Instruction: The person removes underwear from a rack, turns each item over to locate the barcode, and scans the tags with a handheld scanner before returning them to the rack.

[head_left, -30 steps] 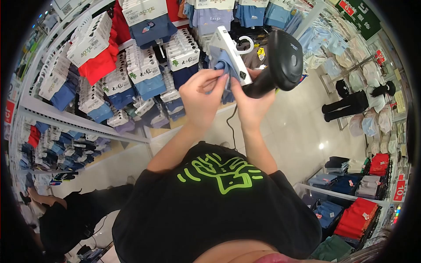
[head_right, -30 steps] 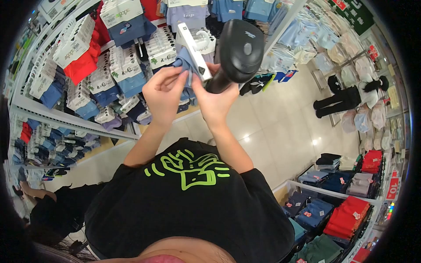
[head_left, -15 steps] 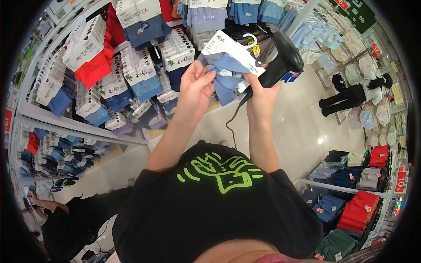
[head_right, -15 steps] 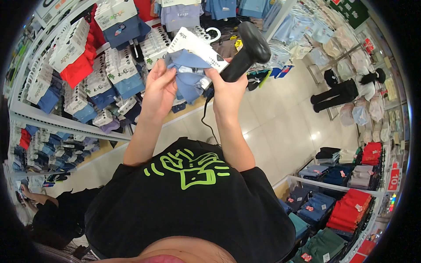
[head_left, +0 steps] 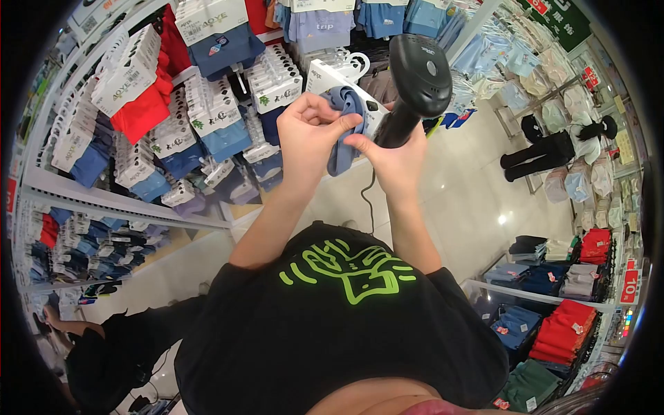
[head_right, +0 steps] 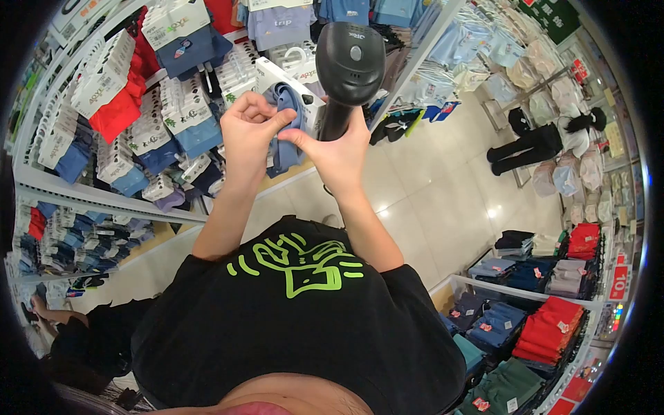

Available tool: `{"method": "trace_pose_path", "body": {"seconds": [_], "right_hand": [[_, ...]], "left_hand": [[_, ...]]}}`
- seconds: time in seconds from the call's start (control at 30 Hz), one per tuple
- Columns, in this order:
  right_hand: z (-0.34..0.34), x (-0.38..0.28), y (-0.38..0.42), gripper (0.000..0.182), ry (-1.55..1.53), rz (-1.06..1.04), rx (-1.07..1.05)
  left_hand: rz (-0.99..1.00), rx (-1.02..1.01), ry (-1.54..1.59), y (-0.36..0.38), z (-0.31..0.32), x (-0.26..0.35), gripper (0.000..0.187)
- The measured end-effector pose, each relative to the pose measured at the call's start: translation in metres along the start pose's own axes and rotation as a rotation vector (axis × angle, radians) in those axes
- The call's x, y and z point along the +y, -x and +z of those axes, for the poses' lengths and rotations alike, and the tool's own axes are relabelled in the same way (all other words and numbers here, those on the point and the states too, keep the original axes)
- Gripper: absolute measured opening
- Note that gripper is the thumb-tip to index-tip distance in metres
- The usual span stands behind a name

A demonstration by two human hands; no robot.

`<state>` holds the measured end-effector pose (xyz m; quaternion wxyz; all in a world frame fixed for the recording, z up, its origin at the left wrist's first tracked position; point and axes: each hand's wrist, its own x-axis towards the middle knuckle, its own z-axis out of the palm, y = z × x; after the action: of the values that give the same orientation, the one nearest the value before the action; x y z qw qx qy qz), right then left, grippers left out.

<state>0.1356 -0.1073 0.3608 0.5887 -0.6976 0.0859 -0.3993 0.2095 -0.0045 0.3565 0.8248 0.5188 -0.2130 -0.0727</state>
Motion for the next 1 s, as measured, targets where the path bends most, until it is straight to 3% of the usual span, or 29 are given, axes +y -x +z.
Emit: {"method": "trace_pose_path", "body": {"seconds": [0.07,0.13,0.23,0.4,0.47,0.57,1.0], "right_hand": [[-0.001,0.011,-0.001,0.064,-0.030,-0.047,-0.014],[-0.002,0.012,-0.006,0.063,-0.017,-0.062,-0.009],[-0.003,0.010,-0.011,0.060,-0.004,-0.062,-0.013],[-0.003,0.006,-0.014,0.051,-0.005,-0.086,-0.083],[0.001,0.006,-0.014,0.047,-0.154,-0.061,-0.068],[-0.003,0.008,-0.015,0.046,-0.002,-0.068,-0.060],[-0.011,0.006,-0.027,0.048,-0.082,-0.048,-0.081]], "left_hand": [[0.009,0.002,-0.043,-0.002,0.002,0.002,0.020],[-0.089,-0.030,0.037,-0.004,0.002,0.002,0.014],[-0.080,-0.097,-0.062,-0.005,0.006,0.001,0.010],[0.015,-0.144,-0.008,-0.015,-0.003,-0.007,0.017],[0.030,-0.165,0.059,-0.018,-0.005,-0.004,0.021],[-0.014,-0.185,0.017,-0.020,-0.009,-0.003,0.020],[0.030,-0.177,0.050,-0.024,0.003,-0.010,0.018]]}}
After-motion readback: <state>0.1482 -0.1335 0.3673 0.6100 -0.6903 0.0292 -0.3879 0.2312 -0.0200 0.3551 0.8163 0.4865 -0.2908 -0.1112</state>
